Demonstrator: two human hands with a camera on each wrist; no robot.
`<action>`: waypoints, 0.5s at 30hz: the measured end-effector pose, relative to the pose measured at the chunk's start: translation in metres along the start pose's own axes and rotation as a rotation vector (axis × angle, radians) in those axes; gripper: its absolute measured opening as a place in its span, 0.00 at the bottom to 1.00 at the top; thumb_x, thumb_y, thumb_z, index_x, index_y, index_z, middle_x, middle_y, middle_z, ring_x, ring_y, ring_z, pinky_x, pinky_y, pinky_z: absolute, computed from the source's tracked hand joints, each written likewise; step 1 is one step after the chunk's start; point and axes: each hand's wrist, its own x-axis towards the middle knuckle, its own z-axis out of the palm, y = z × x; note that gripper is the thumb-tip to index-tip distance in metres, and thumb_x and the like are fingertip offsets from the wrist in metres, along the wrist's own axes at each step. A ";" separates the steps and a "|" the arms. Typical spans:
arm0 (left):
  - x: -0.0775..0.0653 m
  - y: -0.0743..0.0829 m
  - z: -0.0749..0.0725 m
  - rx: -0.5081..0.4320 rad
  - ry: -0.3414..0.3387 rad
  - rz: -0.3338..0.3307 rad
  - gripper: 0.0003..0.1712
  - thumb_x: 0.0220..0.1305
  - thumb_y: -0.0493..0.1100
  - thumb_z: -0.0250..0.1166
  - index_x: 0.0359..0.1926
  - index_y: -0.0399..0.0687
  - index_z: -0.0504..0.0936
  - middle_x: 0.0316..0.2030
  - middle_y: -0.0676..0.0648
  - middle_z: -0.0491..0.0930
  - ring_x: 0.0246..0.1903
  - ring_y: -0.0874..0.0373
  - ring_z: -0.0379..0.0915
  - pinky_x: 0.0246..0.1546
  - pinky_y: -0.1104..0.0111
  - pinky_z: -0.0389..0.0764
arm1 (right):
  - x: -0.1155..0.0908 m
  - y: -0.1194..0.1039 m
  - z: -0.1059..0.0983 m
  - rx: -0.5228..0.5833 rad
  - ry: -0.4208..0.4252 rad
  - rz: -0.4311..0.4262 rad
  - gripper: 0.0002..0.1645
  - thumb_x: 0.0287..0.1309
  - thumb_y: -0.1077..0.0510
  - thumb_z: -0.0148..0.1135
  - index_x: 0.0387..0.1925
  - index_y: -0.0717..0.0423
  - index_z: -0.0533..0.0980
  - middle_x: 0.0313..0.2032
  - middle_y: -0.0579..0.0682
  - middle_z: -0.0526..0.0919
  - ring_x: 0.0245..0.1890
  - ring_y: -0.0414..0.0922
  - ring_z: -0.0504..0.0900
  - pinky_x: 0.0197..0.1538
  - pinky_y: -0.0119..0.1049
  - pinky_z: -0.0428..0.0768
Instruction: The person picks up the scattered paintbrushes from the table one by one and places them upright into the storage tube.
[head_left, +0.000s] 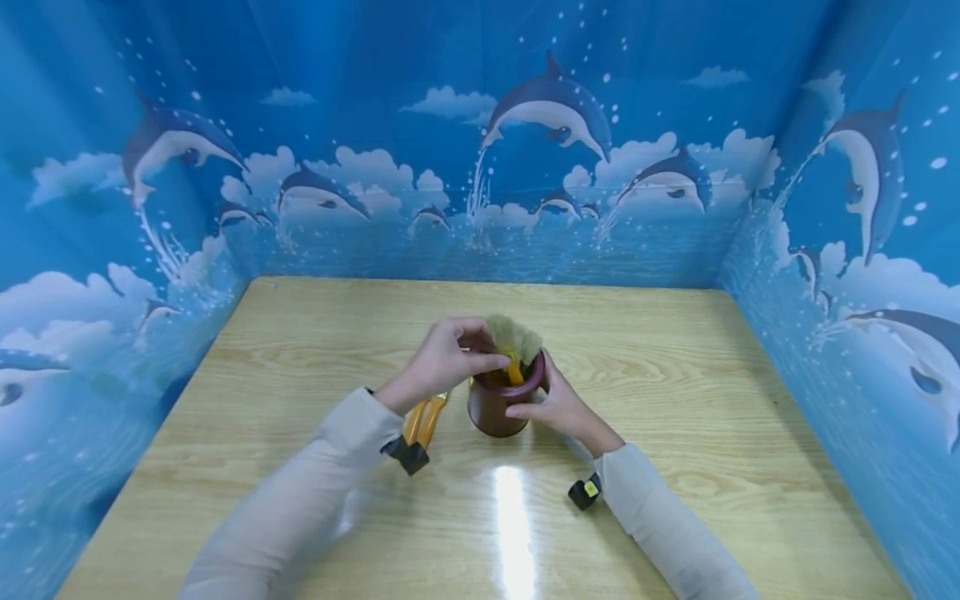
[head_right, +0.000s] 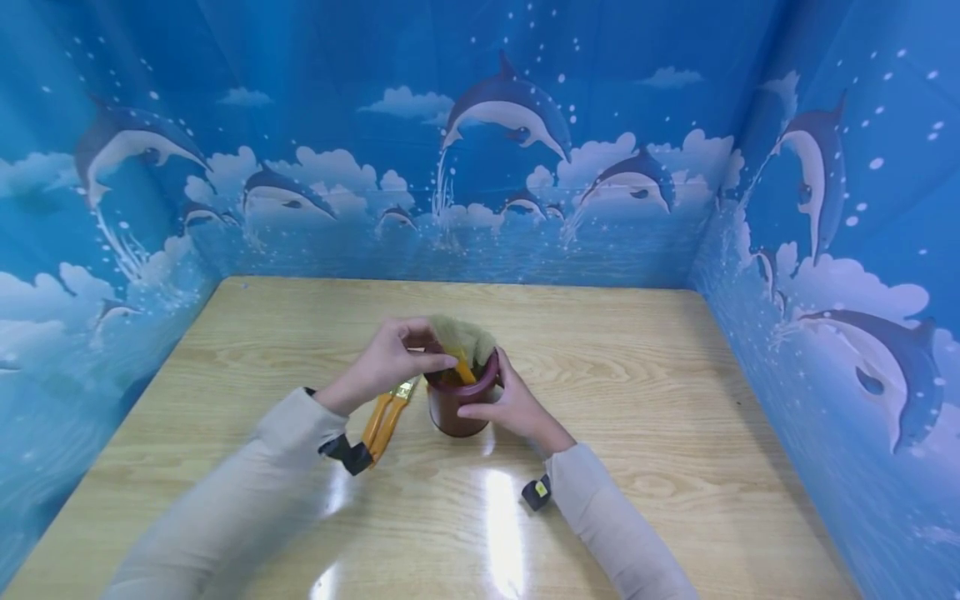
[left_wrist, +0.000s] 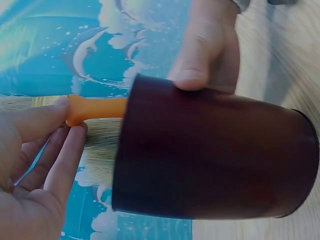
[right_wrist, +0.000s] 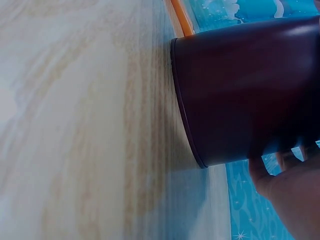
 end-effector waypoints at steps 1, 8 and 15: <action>0.000 -0.001 0.001 0.022 0.000 0.010 0.07 0.55 0.36 0.72 0.33 0.43 0.81 0.34 0.47 0.83 0.36 0.57 0.81 0.35 0.68 0.84 | 0.000 0.000 0.000 0.000 -0.001 0.001 0.62 0.52 0.56 0.72 0.75 0.43 0.40 0.72 0.49 0.52 0.71 0.52 0.53 0.72 0.57 0.51; -0.001 -0.004 0.008 0.138 -0.011 0.062 0.07 0.54 0.36 0.72 0.30 0.44 0.81 0.32 0.49 0.83 0.33 0.60 0.81 0.34 0.72 0.83 | 0.001 0.002 0.000 -0.001 0.006 0.007 0.63 0.51 0.58 0.72 0.75 0.44 0.39 0.72 0.52 0.54 0.71 0.53 0.55 0.71 0.57 0.51; -0.004 -0.004 0.013 0.213 -0.024 0.072 0.08 0.53 0.34 0.72 0.34 0.42 0.82 0.32 0.48 0.84 0.33 0.61 0.81 0.35 0.75 0.82 | 0.001 0.003 0.000 0.011 0.010 0.040 0.63 0.52 0.59 0.72 0.75 0.43 0.38 0.72 0.51 0.53 0.71 0.52 0.53 0.72 0.57 0.50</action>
